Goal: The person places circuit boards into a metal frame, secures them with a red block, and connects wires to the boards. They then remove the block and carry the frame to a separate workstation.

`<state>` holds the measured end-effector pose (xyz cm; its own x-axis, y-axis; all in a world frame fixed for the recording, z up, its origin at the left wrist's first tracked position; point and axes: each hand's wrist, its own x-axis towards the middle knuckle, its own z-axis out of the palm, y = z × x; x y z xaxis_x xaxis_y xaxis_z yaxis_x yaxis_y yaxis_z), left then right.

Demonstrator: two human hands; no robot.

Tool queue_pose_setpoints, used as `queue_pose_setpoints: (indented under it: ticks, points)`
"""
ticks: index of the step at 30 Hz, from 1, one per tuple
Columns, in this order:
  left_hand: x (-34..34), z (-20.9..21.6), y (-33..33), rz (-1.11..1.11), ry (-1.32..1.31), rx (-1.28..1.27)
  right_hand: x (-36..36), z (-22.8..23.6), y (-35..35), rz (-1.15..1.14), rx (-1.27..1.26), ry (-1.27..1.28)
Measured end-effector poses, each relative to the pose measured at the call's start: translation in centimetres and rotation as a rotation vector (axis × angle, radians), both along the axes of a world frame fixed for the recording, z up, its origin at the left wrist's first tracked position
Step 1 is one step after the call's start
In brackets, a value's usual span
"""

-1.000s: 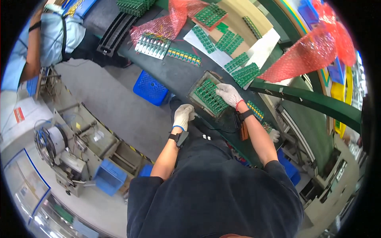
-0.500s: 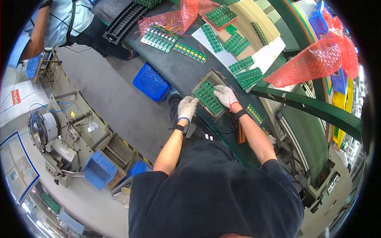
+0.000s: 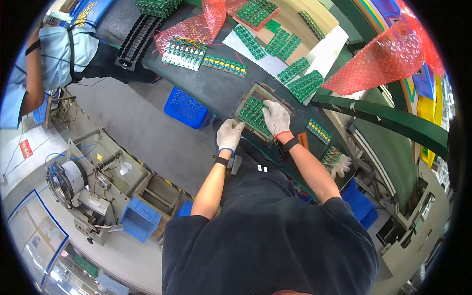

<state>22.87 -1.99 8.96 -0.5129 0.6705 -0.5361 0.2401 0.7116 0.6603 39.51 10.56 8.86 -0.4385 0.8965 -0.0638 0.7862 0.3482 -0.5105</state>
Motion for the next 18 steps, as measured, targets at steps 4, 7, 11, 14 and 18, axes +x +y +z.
queue_pose_setpoints:
  ticks: [4,7,11,14,18]
  points:
    - [-0.9,0.2,0.2,-0.046,-0.018,-0.001,-0.3,0.4,0.3,0.002,-0.003,-0.021]
    - [-1.5,-0.1,0.1,-0.068,-0.011,-0.011,-0.7,0.6,-0.2,0.005,0.018,-0.071]
    - [-1.7,1.2,0.7,-0.12,0.052,-0.06,-1.0,0.8,-0.1,0.014,0.093,-0.161]
    - [-1.8,2.0,1.0,-0.149,0.121,-0.069,-1.1,0.8,-0.1,0.017,0.115,-0.177]
    - [-2.4,2.4,1.1,-0.184,0.273,0.034,-1.4,0.9,-0.6,0.023,0.137,-0.194]
